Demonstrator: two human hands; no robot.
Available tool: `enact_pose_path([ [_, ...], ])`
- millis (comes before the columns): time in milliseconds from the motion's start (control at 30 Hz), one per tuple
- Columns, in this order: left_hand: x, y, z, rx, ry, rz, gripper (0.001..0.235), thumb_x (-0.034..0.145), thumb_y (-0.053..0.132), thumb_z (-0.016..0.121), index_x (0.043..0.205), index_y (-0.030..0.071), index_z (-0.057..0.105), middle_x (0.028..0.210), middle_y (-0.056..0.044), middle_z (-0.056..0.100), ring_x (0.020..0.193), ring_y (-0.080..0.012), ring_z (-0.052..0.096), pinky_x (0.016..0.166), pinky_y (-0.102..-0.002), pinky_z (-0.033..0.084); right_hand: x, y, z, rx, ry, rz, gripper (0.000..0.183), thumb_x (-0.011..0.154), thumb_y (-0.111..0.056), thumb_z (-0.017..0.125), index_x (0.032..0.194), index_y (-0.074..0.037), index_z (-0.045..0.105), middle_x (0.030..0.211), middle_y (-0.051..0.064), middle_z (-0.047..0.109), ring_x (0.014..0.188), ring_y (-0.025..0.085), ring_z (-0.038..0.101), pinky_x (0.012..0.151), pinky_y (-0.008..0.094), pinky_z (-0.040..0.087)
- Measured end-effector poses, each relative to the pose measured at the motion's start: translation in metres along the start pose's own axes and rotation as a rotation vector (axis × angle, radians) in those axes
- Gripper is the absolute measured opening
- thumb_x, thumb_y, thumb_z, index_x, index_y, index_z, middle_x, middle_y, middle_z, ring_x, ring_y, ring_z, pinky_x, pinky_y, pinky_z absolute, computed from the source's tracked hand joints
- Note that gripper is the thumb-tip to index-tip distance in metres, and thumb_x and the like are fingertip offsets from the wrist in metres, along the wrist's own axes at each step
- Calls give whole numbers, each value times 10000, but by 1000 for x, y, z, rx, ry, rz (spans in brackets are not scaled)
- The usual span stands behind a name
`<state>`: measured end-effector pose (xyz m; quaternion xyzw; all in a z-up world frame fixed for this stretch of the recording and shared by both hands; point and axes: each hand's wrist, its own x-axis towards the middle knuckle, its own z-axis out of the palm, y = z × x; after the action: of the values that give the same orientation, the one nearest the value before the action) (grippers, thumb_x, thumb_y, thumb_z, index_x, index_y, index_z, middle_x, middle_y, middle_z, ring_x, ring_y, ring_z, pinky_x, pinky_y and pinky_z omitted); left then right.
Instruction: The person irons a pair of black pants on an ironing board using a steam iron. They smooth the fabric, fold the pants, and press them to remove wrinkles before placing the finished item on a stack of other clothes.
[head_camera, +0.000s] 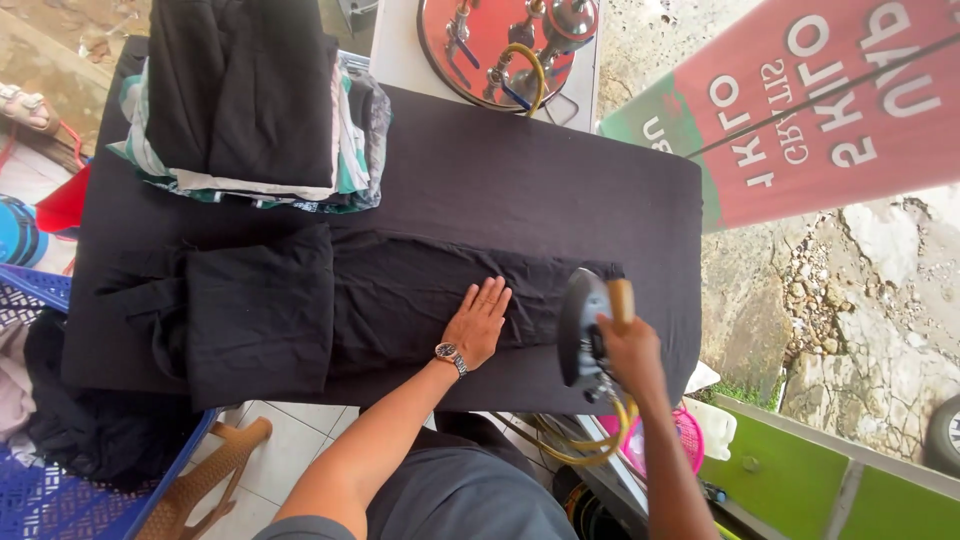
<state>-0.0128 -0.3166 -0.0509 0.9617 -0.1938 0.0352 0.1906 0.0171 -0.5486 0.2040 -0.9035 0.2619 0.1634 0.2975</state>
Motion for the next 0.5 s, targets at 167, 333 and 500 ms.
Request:
enact_pose_path([
  [167, -42, -63, -61, 88, 138, -96, 650, 1088, 306, 471, 1701, 92, 437, 1758, -220, 412, 1627, -393, 388, 1339, -594, 255, 19, -28, 94, -71, -132, -7, 438, 986, -485, 773, 1105, -65, 820, 960, 232, 823, 1046, 470, 787, 841, 574, 594],
  [333, -78, -141, -114, 207, 106, -332, 743, 1091, 537, 502, 1730, 168, 415, 1776, -223, 388, 1643, -422, 359, 1338, -636, 238, 35, -47, 124, -97, -144, 19, 422, 1018, -452, 721, 1175, -70, 808, 1062, 251, 832, 1097, 463, 785, 922, 592, 608],
  [500, -85, -182, -97, 108, 110, -530, 770, 1098, 591, 460, 1755, 199, 369, 1771, -189, 384, 1602, -427, 408, 1336, -624, 246, 97, -29, 125, -63, 86, 14, 453, 993, -436, 780, 1152, -12, 795, 1078, 288, 810, 1108, 491, 768, 935, 622, 596],
])
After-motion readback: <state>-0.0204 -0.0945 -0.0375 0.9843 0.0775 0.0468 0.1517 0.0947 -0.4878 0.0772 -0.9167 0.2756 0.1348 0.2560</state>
